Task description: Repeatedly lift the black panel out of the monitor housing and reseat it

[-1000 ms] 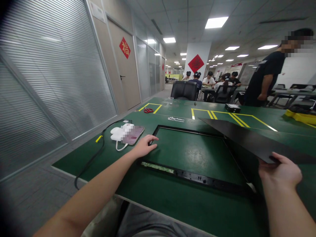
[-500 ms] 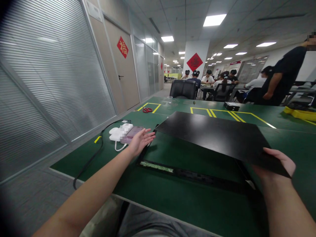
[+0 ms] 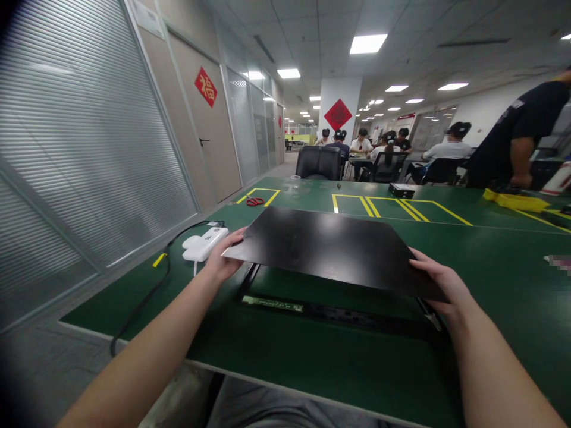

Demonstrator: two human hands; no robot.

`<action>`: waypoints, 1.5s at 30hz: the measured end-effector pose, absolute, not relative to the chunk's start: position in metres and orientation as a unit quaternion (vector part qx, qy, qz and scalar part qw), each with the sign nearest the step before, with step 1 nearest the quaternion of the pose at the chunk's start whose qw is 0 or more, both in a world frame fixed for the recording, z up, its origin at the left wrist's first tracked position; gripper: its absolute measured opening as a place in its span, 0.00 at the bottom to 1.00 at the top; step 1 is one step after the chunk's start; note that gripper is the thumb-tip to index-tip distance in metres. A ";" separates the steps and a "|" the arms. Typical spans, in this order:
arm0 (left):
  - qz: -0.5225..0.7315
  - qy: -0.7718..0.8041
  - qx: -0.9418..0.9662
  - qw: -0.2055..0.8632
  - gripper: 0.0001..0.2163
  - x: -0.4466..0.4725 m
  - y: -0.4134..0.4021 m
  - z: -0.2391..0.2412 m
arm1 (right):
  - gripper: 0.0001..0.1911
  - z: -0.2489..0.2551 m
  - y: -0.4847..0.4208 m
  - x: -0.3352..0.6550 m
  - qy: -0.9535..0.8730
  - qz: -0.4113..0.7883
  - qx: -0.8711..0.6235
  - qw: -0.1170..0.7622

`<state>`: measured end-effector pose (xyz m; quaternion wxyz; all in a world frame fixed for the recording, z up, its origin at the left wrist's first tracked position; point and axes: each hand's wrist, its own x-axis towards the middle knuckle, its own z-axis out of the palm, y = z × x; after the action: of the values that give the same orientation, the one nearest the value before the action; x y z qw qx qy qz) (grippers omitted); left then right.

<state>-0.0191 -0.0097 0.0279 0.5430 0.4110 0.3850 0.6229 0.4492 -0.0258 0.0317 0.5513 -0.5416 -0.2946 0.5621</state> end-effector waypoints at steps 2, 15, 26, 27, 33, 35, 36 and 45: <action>0.648 0.376 0.397 0.531 0.20 -0.023 -0.009 0.031 | 0.26 0.025 -0.021 0.454 -0.303 0.583 -0.545 0.520; 0.656 0.398 0.354 0.534 0.18 -0.021 -0.015 0.036 | 0.22 0.007 -0.008 0.466 -0.325 0.484 -0.634 0.508; 0.601 0.453 0.373 0.542 0.22 -0.004 -0.020 0.026 | 0.11 0.018 -0.015 0.456 -0.316 0.395 -0.692 0.515; 0.597 0.459 0.373 0.543 0.22 -0.002 -0.020 0.024 | 0.11 0.017 -0.015 0.456 -0.313 0.386 -0.698 0.516; 0.568 0.504 0.358 0.543 0.21 0.006 -0.014 0.011 | 0.09 0.012 -0.012 0.458 -0.320 0.344 -0.722 0.509; 0.567 0.515 0.354 0.537 0.21 0.005 -0.013 0.010 | 0.09 0.010 -0.011 0.459 -0.325 0.343 -0.723 0.504; 0.567 0.519 0.353 0.533 0.20 0.005 -0.013 0.009 | 0.09 0.009 -0.010 0.459 -0.327 0.345 -0.723 0.502; 0.585 0.506 0.361 0.520 0.18 0.002 -0.010 0.010 | 0.10 0.008 -0.010 0.457 -0.345 0.346 -0.728 0.481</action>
<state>0.0020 -0.0102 0.0097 0.5204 0.3606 0.5064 0.5855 0.4574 -0.0096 0.0082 0.4815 -0.7276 -0.3446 0.3464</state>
